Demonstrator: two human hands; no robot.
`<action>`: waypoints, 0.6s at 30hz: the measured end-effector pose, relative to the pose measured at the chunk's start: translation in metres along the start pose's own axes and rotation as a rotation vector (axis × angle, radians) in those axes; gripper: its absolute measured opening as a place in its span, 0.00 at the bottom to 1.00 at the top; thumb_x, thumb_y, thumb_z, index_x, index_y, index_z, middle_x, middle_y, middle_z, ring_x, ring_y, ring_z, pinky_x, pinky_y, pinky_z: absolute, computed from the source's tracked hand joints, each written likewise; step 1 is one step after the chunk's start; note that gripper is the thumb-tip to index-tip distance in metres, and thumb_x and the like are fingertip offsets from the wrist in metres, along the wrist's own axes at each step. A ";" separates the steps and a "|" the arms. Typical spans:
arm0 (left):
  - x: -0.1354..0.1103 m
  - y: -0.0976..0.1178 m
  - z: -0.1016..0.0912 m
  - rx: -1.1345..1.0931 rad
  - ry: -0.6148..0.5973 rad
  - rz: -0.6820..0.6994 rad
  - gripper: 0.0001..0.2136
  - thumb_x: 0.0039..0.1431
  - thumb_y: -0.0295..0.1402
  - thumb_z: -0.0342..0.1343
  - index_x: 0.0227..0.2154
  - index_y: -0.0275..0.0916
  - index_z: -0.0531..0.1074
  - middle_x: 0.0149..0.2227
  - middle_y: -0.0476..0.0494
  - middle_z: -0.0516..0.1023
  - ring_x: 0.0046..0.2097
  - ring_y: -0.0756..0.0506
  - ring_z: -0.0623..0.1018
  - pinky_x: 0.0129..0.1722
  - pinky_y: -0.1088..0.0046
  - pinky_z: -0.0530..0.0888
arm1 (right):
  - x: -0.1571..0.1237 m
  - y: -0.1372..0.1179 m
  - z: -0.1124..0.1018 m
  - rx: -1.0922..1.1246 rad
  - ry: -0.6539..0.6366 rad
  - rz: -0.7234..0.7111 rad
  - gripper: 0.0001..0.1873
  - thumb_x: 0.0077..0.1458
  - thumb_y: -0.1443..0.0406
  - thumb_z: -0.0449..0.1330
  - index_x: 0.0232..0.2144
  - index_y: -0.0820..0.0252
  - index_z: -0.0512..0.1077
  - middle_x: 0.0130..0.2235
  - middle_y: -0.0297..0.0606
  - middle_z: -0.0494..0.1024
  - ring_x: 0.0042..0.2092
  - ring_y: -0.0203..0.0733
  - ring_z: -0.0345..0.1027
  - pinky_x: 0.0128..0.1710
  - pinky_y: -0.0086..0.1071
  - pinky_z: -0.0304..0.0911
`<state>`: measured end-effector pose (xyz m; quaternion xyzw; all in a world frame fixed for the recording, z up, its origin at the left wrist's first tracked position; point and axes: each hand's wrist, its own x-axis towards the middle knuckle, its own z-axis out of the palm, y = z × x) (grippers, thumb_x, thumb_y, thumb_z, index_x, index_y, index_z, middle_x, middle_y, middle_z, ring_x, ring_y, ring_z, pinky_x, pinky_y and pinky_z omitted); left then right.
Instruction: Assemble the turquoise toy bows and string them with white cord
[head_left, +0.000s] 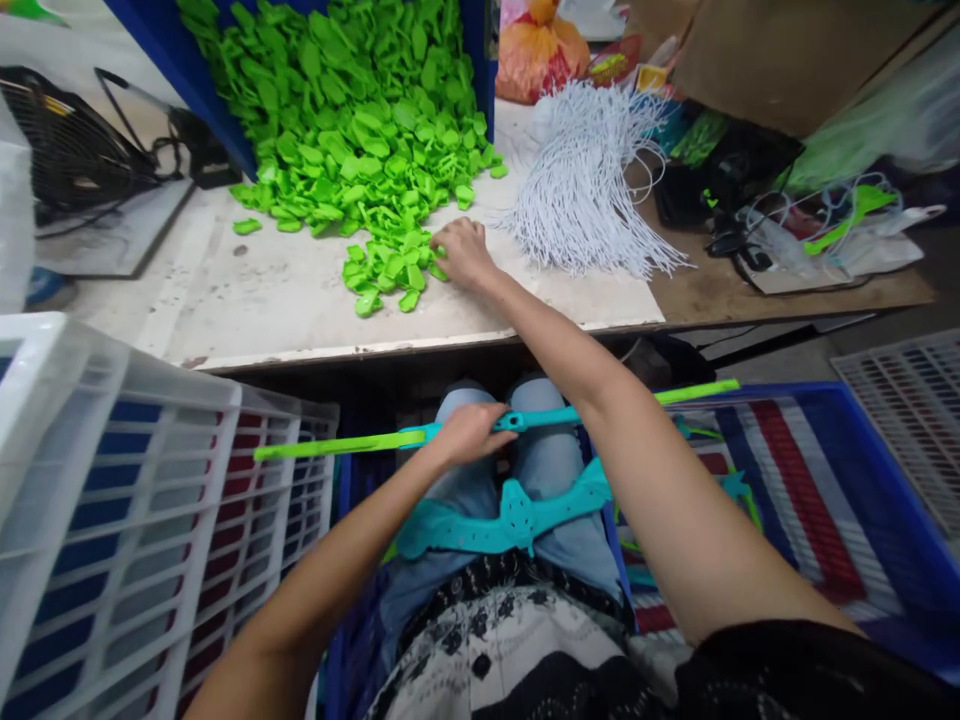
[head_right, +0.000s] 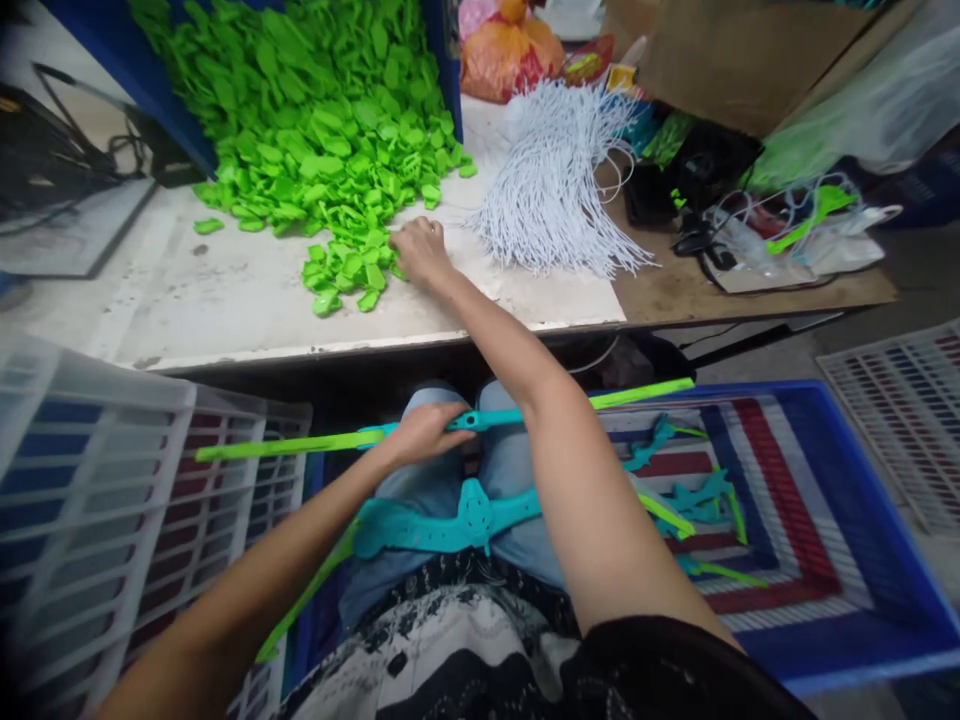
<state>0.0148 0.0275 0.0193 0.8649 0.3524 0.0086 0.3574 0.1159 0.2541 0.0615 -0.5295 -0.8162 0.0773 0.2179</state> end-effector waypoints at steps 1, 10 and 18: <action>0.005 -0.004 -0.007 -0.064 -0.051 -0.010 0.19 0.59 0.45 0.50 0.43 0.36 0.73 0.38 0.39 0.78 0.40 0.42 0.76 0.41 0.69 0.70 | -0.007 0.000 -0.007 0.024 0.045 -0.015 0.16 0.61 0.62 0.49 0.43 0.66 0.70 0.50 0.48 0.70 0.58 0.54 0.53 0.57 0.56 0.46; 0.051 -0.048 -0.019 -0.478 -0.193 -0.069 0.27 0.51 0.54 0.52 0.34 0.31 0.76 0.27 0.47 0.73 0.30 0.49 0.67 0.32 0.74 0.64 | -0.236 -0.012 -0.044 0.191 0.137 -0.223 0.12 0.61 0.63 0.52 0.43 0.62 0.70 0.48 0.45 0.74 0.51 0.44 0.67 0.51 0.42 0.65; 0.056 -0.044 -0.009 -0.554 -0.142 -0.112 0.27 0.52 0.56 0.49 0.27 0.32 0.76 0.22 0.48 0.70 0.28 0.48 0.66 0.30 0.73 0.63 | -0.315 -0.017 0.000 0.078 0.073 -0.168 0.13 0.60 0.66 0.53 0.45 0.62 0.73 0.50 0.45 0.75 0.52 0.46 0.66 0.51 0.44 0.65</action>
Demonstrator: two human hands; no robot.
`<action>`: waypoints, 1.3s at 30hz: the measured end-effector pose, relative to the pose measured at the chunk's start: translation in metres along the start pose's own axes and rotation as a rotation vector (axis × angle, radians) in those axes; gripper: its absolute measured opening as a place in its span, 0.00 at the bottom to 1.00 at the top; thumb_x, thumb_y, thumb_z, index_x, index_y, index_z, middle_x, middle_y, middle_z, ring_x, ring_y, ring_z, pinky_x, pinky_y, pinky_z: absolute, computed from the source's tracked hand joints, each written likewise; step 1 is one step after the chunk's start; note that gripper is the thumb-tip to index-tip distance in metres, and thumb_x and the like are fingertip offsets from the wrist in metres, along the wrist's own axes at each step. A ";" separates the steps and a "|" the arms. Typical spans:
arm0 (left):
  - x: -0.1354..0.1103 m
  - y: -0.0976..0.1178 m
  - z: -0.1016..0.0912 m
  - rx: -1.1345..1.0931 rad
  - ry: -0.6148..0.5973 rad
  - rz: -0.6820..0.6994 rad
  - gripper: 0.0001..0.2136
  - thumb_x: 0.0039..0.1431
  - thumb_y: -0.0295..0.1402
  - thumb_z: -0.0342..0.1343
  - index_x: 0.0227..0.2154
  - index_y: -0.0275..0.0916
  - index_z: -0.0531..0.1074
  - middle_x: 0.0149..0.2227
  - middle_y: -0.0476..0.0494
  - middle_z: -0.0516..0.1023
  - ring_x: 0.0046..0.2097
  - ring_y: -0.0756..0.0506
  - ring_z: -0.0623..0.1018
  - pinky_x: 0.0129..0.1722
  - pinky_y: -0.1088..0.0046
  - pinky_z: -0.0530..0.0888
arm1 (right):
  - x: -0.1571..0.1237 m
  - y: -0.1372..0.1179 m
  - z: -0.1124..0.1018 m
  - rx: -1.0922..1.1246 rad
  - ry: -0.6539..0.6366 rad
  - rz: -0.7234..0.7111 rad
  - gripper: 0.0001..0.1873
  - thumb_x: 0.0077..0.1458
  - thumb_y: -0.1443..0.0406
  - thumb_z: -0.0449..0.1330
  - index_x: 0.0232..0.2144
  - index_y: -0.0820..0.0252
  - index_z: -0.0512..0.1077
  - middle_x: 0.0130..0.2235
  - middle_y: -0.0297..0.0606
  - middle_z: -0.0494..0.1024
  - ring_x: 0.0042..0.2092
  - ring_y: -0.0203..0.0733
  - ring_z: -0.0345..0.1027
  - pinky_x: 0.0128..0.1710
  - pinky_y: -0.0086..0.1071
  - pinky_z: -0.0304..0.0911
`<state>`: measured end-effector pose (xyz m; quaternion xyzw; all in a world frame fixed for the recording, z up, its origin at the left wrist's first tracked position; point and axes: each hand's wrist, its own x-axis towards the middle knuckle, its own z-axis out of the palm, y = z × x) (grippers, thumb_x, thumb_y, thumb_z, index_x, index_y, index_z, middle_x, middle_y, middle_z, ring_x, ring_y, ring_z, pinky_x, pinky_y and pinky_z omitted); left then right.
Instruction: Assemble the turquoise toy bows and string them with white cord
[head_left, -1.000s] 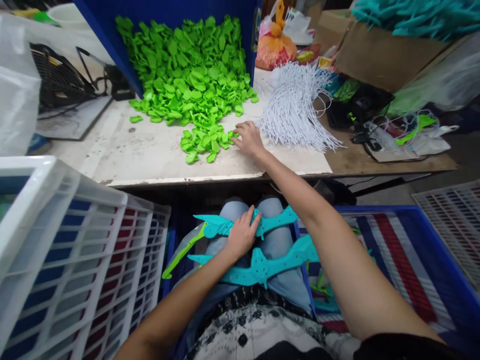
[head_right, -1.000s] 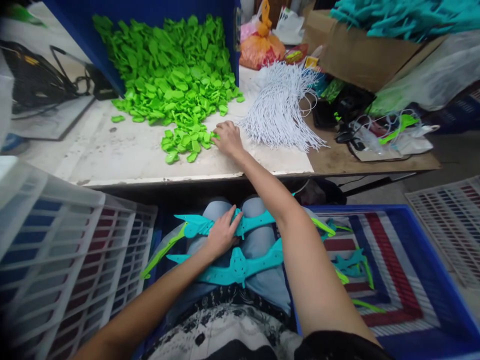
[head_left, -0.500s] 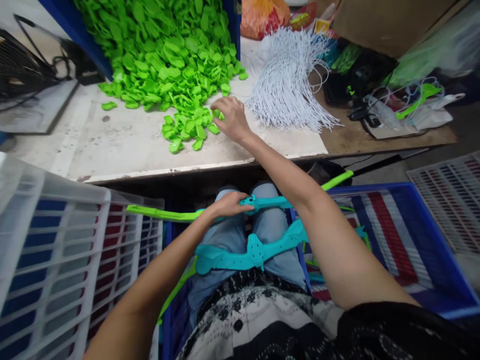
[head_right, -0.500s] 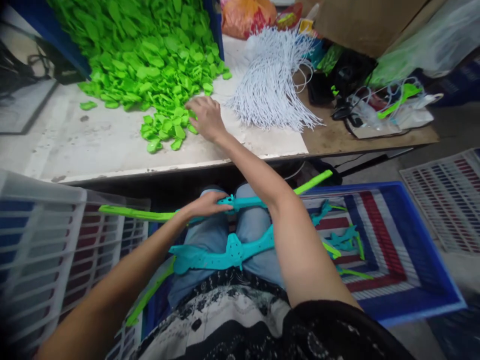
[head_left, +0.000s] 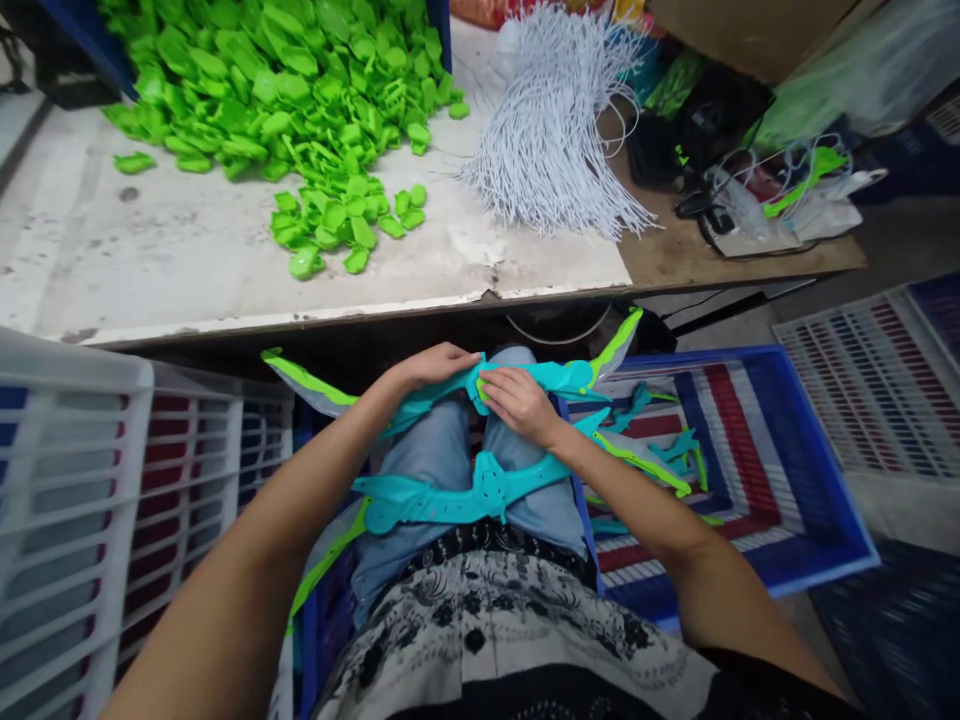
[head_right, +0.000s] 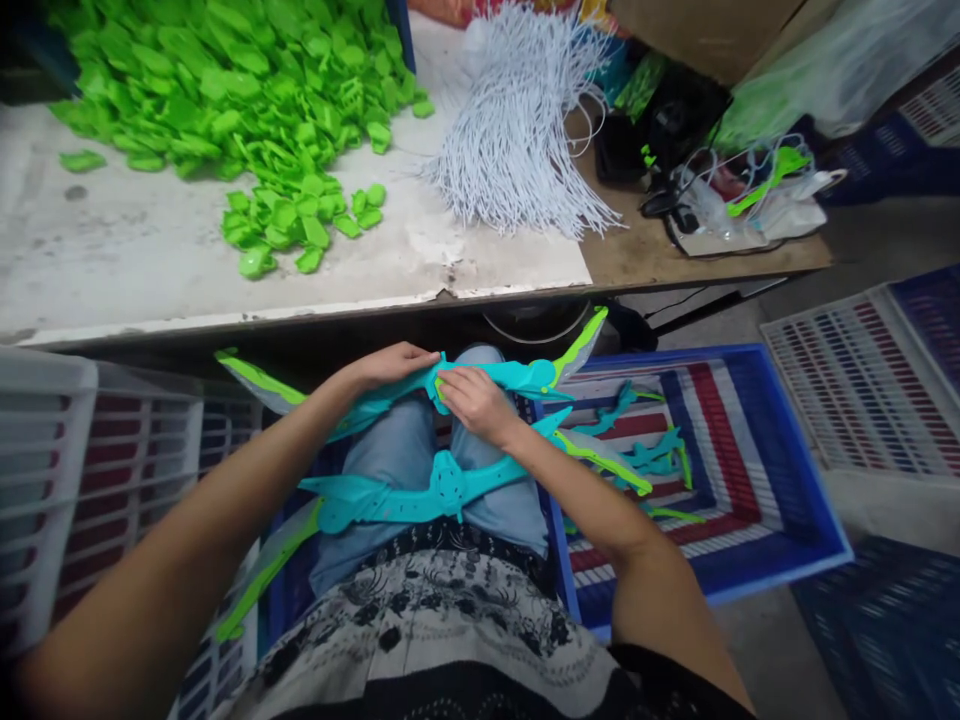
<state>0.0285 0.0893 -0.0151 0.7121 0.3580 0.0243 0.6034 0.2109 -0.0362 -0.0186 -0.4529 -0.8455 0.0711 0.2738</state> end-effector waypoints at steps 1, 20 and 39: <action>-0.001 0.001 0.000 0.002 -0.023 0.016 0.27 0.52 0.56 0.49 0.28 0.32 0.76 0.23 0.48 0.70 0.29 0.48 0.67 0.31 0.73 0.64 | 0.001 0.000 0.001 0.003 -0.002 0.009 0.13 0.61 0.66 0.53 0.45 0.61 0.73 0.50 0.44 0.75 0.53 0.46 0.66 0.52 0.45 0.64; -0.006 0.013 0.003 0.182 -0.061 -0.024 0.22 0.43 0.46 0.60 0.36 0.32 0.73 0.31 0.48 0.73 0.34 0.48 0.69 0.32 0.75 0.63 | 0.000 0.000 0.009 0.034 -0.044 0.351 0.19 0.53 0.54 0.61 0.47 0.52 0.73 0.56 0.39 0.71 0.60 0.49 0.59 0.63 0.51 0.39; -0.008 0.010 0.015 0.244 0.062 -0.028 0.21 0.43 0.49 0.60 0.32 0.34 0.73 0.26 0.50 0.73 0.29 0.47 0.71 0.28 0.75 0.62 | 0.016 0.005 0.003 -0.054 -0.247 0.393 0.34 0.49 0.50 0.63 0.54 0.61 0.65 0.48 0.45 0.73 0.49 0.52 0.63 0.49 0.44 0.50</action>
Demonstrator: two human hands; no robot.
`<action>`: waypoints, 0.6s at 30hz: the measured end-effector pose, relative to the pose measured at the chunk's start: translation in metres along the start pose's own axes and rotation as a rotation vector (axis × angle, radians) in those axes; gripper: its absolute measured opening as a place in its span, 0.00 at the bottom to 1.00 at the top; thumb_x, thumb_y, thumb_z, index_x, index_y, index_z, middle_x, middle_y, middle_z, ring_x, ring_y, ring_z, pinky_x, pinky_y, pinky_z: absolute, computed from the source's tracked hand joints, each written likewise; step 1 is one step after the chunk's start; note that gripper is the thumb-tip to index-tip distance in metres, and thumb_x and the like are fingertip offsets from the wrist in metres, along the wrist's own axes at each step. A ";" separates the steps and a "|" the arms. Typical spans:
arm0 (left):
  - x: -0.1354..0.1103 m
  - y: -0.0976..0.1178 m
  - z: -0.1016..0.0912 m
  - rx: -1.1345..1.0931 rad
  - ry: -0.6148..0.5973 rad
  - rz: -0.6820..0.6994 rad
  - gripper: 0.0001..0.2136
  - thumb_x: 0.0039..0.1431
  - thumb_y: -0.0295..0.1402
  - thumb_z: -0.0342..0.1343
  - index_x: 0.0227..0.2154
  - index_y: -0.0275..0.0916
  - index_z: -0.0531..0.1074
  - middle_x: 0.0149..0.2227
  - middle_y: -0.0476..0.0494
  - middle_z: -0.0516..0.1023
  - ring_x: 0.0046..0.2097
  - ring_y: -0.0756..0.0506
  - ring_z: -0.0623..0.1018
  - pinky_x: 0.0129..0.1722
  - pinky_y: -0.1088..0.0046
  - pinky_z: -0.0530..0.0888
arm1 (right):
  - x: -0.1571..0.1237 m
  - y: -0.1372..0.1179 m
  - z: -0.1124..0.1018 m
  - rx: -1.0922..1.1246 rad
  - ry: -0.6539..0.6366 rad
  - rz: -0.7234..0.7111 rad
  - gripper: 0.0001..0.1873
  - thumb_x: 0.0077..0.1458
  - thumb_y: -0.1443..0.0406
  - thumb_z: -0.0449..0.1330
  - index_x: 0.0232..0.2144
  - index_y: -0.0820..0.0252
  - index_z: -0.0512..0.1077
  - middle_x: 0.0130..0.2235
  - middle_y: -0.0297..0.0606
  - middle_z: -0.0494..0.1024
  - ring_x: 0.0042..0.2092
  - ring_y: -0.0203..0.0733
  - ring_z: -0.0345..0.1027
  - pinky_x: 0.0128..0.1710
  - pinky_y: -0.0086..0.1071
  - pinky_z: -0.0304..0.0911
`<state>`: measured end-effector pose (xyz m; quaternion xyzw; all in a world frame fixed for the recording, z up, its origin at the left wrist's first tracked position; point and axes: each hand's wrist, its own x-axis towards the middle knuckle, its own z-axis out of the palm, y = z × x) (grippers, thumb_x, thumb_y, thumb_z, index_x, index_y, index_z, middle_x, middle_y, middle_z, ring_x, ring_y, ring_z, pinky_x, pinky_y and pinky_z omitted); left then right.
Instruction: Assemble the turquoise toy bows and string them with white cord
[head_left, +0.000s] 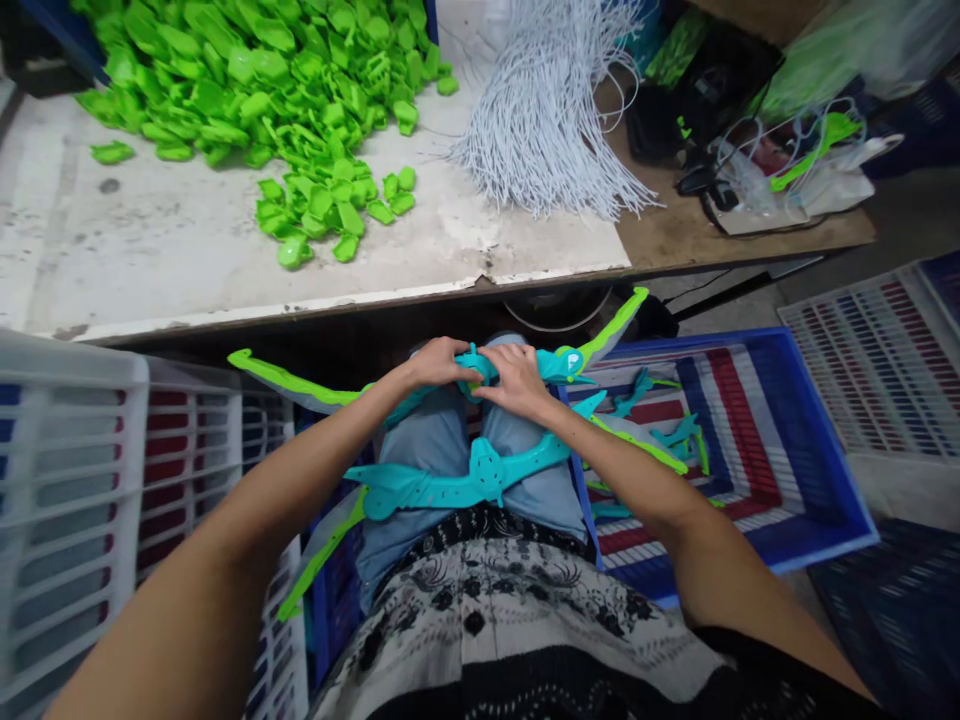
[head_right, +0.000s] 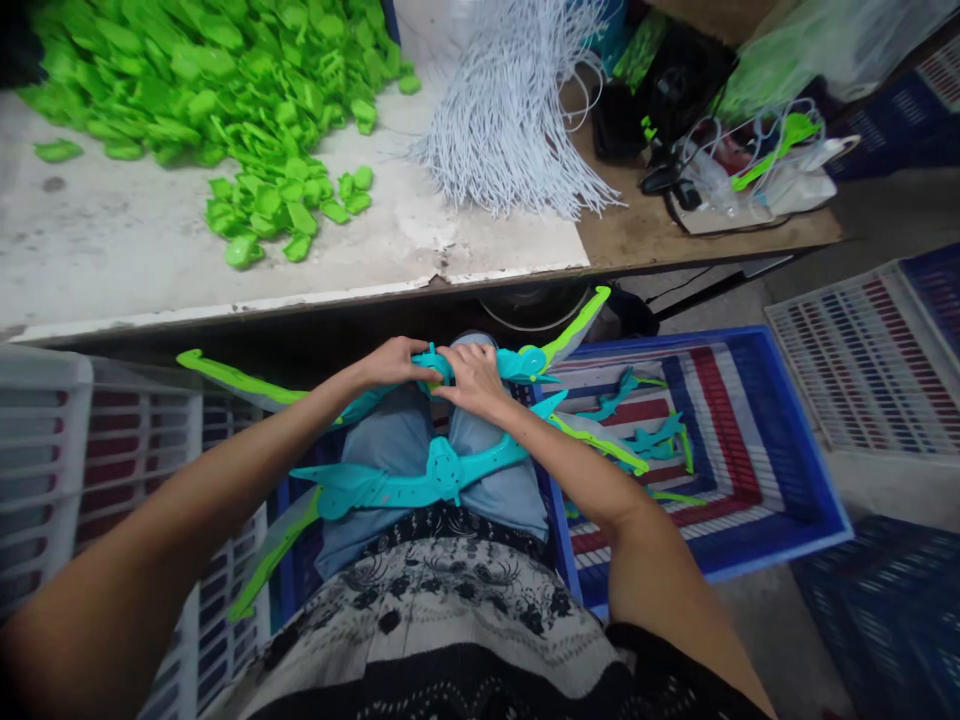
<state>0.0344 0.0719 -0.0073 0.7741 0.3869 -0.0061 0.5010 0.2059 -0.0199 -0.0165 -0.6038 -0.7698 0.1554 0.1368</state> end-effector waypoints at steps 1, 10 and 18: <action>-0.002 0.000 0.001 0.069 0.023 0.023 0.21 0.44 0.50 0.59 0.32 0.35 0.73 0.26 0.49 0.73 0.29 0.47 0.71 0.28 0.75 0.61 | 0.000 -0.001 0.001 -0.008 0.009 -0.010 0.34 0.48 0.51 0.64 0.53 0.61 0.65 0.47 0.45 0.73 0.49 0.52 0.63 0.48 0.43 0.50; -0.032 0.009 0.008 0.458 0.163 0.077 0.23 0.53 0.51 0.55 0.44 0.40 0.72 0.38 0.40 0.77 0.39 0.40 0.76 0.32 0.72 0.63 | 0.012 0.002 -0.024 0.008 -0.143 -0.167 0.30 0.46 0.58 0.66 0.51 0.65 0.68 0.46 0.50 0.76 0.46 0.53 0.68 0.44 0.42 0.61; -0.066 -0.008 0.057 0.517 0.375 0.241 0.22 0.61 0.29 0.47 0.57 0.47 0.64 0.60 0.33 0.59 0.58 0.34 0.65 0.53 0.55 0.64 | 0.157 -0.004 -0.082 0.055 0.211 -0.176 0.17 0.62 0.60 0.49 0.43 0.63 0.72 0.45 0.44 0.74 0.50 0.48 0.64 0.55 0.46 0.56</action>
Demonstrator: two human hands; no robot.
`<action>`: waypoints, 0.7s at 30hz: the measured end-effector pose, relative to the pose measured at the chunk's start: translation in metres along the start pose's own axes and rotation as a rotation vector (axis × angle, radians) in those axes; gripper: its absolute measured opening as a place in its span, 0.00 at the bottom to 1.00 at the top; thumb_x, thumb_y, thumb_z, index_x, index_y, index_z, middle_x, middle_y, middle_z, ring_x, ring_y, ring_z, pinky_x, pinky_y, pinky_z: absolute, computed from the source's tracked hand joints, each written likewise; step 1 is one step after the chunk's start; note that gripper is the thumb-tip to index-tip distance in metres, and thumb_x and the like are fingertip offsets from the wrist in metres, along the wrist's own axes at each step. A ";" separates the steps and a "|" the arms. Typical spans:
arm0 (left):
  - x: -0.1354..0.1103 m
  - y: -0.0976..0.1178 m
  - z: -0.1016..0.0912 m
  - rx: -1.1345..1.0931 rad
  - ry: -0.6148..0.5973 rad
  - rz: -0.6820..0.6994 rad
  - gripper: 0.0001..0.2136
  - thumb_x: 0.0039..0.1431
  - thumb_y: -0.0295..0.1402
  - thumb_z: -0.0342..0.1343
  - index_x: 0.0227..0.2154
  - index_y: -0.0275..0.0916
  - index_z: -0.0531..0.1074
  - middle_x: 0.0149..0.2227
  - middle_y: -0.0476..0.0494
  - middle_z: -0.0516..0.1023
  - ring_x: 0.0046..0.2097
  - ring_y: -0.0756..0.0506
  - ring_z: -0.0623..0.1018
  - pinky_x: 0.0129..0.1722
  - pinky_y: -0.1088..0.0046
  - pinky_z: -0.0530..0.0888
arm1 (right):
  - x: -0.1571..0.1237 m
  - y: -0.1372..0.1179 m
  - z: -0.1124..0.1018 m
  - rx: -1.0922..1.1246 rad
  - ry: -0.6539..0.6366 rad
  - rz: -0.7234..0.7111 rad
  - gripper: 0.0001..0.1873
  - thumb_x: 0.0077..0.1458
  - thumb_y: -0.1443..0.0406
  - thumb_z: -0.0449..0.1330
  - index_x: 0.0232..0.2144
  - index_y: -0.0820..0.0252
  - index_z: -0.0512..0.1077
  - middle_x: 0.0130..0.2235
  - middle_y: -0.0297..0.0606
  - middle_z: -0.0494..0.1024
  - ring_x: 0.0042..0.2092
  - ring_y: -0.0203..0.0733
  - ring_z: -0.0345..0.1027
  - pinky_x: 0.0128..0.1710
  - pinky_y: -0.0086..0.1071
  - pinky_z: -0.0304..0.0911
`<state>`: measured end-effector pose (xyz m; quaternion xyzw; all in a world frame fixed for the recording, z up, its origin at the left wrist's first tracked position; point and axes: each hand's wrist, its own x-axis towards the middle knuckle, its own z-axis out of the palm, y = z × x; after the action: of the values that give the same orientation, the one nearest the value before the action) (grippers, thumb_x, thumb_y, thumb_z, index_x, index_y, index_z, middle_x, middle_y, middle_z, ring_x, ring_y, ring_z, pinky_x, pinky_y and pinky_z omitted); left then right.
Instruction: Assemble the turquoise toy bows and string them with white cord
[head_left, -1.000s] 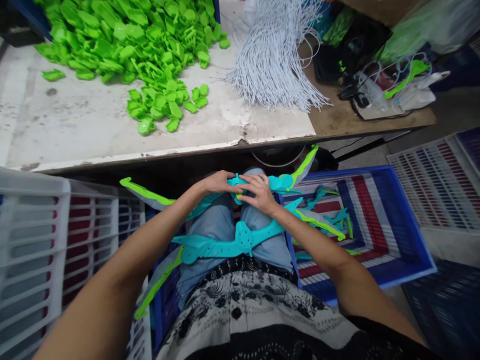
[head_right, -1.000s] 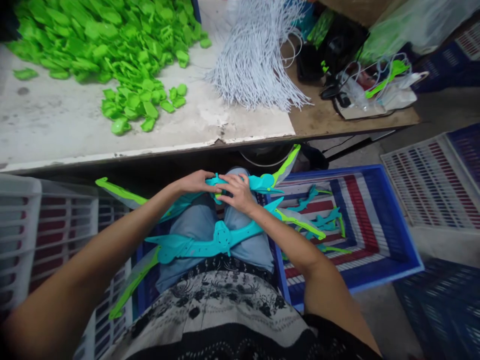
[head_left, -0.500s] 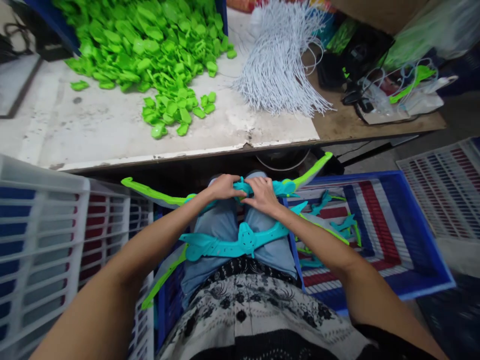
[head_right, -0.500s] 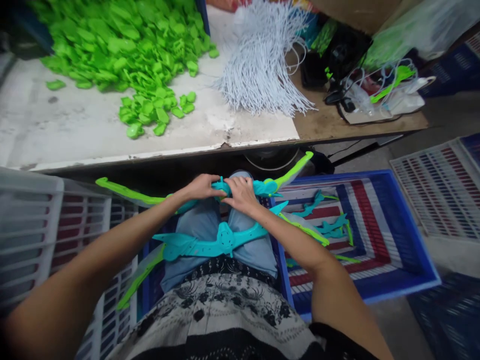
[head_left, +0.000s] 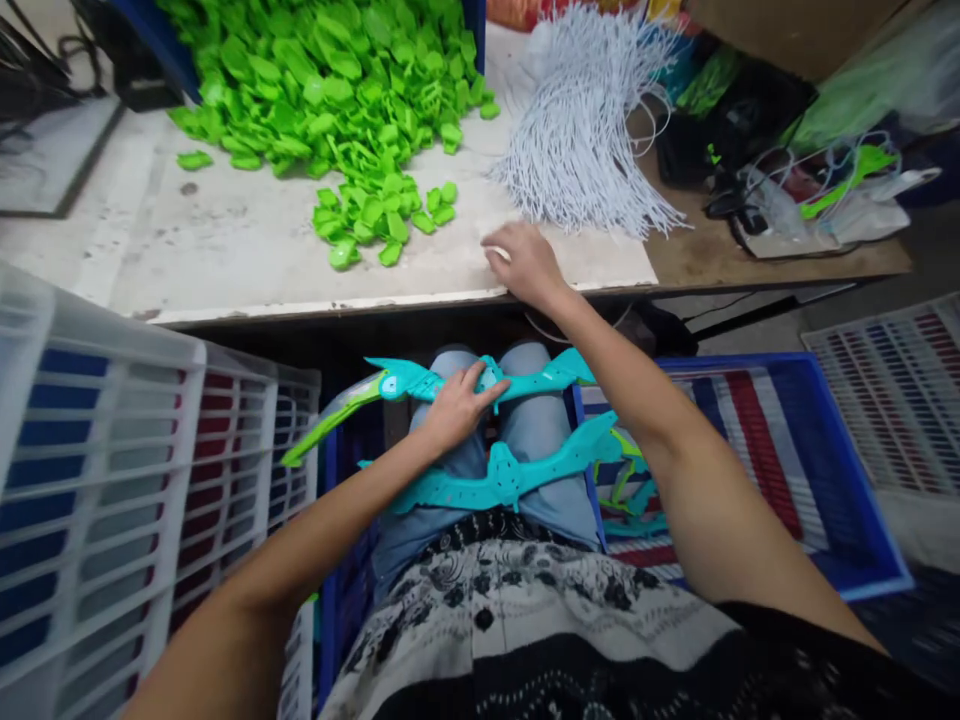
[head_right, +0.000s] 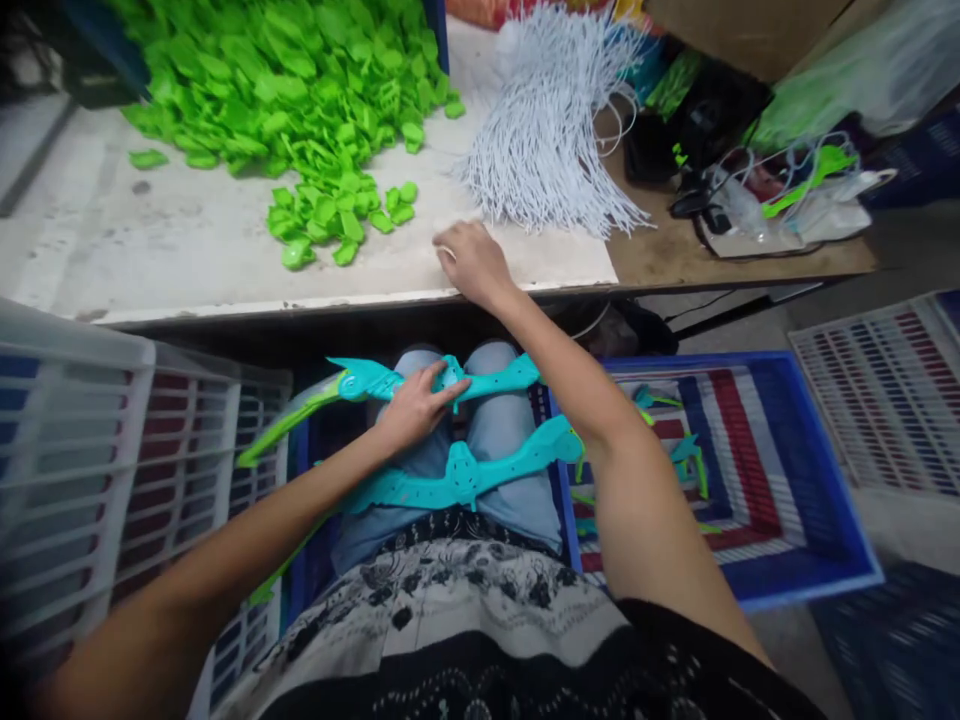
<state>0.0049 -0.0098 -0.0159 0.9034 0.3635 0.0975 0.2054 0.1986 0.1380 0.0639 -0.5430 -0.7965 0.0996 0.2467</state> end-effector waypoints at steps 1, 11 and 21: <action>-0.005 0.000 0.001 -0.067 -0.001 0.012 0.23 0.59 0.28 0.48 0.58 0.47 0.63 0.63 0.34 0.55 0.61 0.34 0.61 0.55 0.54 0.62 | 0.020 0.003 0.012 -0.041 0.010 -0.025 0.19 0.62 0.58 0.48 0.44 0.64 0.71 0.47 0.44 0.72 0.52 0.49 0.62 0.56 0.49 0.55; 0.056 -0.034 -0.027 -0.441 -0.332 -0.333 0.20 0.52 0.38 0.54 0.46 0.34 0.71 0.40 0.40 0.77 0.41 0.42 0.75 0.41 0.70 0.70 | 0.079 -0.005 0.054 -0.226 0.014 0.069 0.18 0.64 0.56 0.46 0.37 0.65 0.68 0.45 0.47 0.70 0.54 0.52 0.58 0.55 0.51 0.54; 0.052 -0.022 -0.003 -1.027 -0.331 -0.491 0.19 0.48 0.39 0.60 0.41 0.38 0.64 0.23 0.55 0.66 0.24 0.53 0.65 0.22 0.78 0.61 | 0.030 0.027 -0.022 0.229 -0.278 0.518 0.13 0.55 0.65 0.55 0.19 0.63 0.67 0.19 0.38 0.71 0.21 0.35 0.61 0.28 0.34 0.64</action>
<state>0.0274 0.0413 -0.0217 0.5809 0.4313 0.0685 0.6869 0.2230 0.1735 0.0798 -0.6776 -0.6415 0.3213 0.1615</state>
